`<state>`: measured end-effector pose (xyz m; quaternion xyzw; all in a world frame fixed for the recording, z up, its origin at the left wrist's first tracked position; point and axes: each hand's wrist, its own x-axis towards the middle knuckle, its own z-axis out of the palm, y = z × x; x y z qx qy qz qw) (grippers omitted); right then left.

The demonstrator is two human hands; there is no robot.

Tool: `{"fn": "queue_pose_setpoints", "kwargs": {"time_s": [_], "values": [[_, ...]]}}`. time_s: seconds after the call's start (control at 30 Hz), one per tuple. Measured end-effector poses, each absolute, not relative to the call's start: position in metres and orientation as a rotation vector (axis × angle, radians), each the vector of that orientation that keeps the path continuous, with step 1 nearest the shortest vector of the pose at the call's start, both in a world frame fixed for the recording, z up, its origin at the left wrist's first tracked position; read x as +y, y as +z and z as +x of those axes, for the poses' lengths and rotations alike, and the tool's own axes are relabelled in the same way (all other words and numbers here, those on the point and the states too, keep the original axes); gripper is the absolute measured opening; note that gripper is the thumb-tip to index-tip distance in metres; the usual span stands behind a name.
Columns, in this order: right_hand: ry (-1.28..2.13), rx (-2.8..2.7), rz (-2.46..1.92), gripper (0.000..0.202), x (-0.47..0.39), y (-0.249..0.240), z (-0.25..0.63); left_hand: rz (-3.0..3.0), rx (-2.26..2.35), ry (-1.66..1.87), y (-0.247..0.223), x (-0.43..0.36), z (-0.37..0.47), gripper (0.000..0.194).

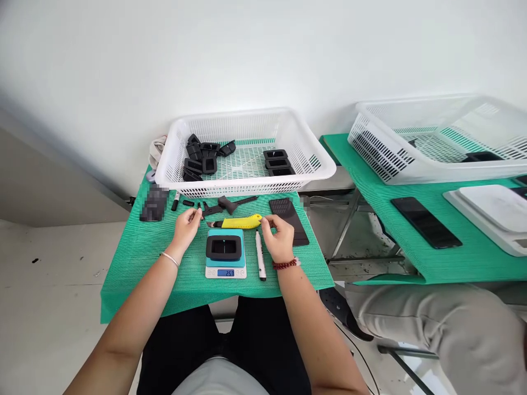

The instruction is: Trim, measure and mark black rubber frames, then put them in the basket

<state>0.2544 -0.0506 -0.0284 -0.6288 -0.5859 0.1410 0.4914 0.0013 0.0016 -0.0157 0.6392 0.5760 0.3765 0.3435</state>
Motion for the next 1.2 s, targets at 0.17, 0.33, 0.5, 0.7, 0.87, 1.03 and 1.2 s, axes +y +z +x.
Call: {"fn": "queue_pose_setpoints", "kwargs": {"time_s": [0.17,0.33,0.5,0.7,0.87,1.03,1.2], "values": [[0.29,-1.593,-1.412,0.021,-0.047,-0.026,0.254,1.935,1.135,0.886,-0.003,-0.013,0.002,0.049],[0.256,-1.846,-1.342,0.024,-0.042,-0.029,0.254,2.13,0.891,0.72,0.005,-0.031,0.003,0.089],[0.3,-2.202,-1.273,0.03,-0.027,-0.019,0.255,2.23,0.968,0.606,0.002,-0.036,0.006,0.093],[0.394,-2.388,-1.343,0.036,0.0,0.0,0.254,2.159,1.005,0.645,0.002,-0.039,0.011,0.063],[0.563,-2.394,-1.325,0.027,0.007,-0.002,0.25,1.686,0.957,0.869,0.0,-0.038,0.006,0.076],[0.608,-2.289,-1.336,0.031,0.005,-0.003,0.255,1.241,0.935,1.112,-0.009,-0.027,-0.002,0.061],[0.784,-2.042,-1.243,0.031,-0.002,0.001,0.271,0.94,0.716,1.281,0.0,-0.016,-0.008,0.056]]}}
